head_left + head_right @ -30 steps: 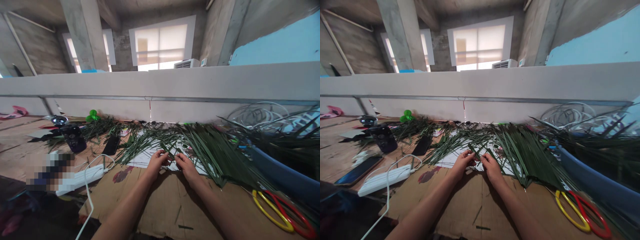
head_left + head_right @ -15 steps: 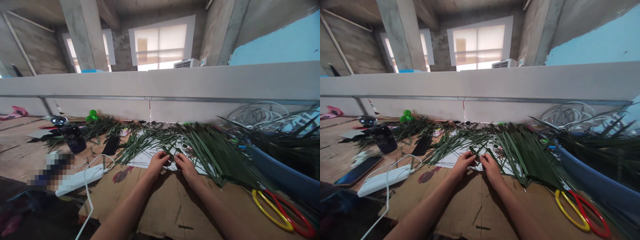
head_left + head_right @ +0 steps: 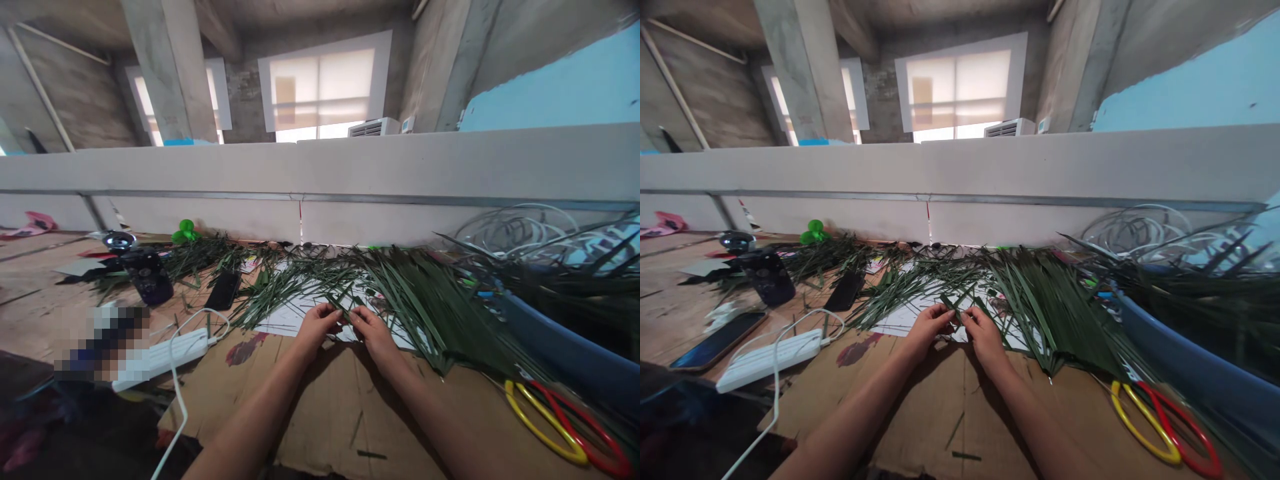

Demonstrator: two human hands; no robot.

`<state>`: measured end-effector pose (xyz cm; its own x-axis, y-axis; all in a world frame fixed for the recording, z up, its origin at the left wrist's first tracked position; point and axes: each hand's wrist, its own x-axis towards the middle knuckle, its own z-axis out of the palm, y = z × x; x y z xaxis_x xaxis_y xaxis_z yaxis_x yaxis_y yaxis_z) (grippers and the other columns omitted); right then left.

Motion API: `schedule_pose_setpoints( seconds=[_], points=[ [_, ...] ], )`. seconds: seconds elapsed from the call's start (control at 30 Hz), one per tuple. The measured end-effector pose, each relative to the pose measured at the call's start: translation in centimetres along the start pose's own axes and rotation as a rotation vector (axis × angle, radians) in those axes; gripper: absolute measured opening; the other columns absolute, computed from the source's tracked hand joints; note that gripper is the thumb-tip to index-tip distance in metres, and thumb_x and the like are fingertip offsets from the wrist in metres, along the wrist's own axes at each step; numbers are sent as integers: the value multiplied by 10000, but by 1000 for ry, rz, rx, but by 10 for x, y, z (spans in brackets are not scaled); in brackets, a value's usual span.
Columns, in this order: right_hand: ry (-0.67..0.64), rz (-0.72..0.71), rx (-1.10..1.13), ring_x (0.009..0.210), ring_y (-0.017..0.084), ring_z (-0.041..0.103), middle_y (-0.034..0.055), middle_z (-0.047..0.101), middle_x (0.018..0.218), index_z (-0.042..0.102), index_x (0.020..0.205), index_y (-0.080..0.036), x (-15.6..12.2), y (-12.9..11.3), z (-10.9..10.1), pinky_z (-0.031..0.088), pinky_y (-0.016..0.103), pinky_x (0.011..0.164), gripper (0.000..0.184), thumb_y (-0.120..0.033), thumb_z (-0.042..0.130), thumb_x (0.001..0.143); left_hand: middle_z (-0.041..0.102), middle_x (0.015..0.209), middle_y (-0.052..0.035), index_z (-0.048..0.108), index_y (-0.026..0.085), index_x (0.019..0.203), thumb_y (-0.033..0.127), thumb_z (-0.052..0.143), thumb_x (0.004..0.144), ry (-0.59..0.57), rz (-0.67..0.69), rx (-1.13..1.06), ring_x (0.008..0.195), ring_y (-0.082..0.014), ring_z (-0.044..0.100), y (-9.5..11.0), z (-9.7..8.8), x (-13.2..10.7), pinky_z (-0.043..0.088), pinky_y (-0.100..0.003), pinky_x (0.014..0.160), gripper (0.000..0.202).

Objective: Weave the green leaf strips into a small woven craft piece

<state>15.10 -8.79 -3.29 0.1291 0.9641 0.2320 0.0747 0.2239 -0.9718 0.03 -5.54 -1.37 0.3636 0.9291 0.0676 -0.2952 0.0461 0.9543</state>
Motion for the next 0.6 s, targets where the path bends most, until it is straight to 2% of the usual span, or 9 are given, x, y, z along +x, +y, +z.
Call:
schedule_pose_setpoints(
  seconds=[0.2,0.47,0.6],
  points=[
    [-47,7,-3,492,147,348,-66,405,508,588,761,-239,3,4,-4,229,290,499,425,-660,649,770,655,677,-25,648,174,704,505,870,580,59,64,-35,550,-95,508,0,-3,5,403,-222,562,417],
    [-31,-8,4,529,147,381,-56,444,557,583,753,-233,-1,-2,-1,278,287,528,427,-655,647,779,653,663,-30,662,169,678,487,889,541,10,58,-3,582,-117,532,-2,-1,3,413,-237,584,414],
    [1,-3,22,507,143,360,-59,427,534,591,745,-230,-1,-2,1,245,288,509,443,-668,655,754,659,656,-34,655,168,659,494,894,538,8,55,3,576,-118,528,-1,-1,2,415,-242,584,422]
  ],
)
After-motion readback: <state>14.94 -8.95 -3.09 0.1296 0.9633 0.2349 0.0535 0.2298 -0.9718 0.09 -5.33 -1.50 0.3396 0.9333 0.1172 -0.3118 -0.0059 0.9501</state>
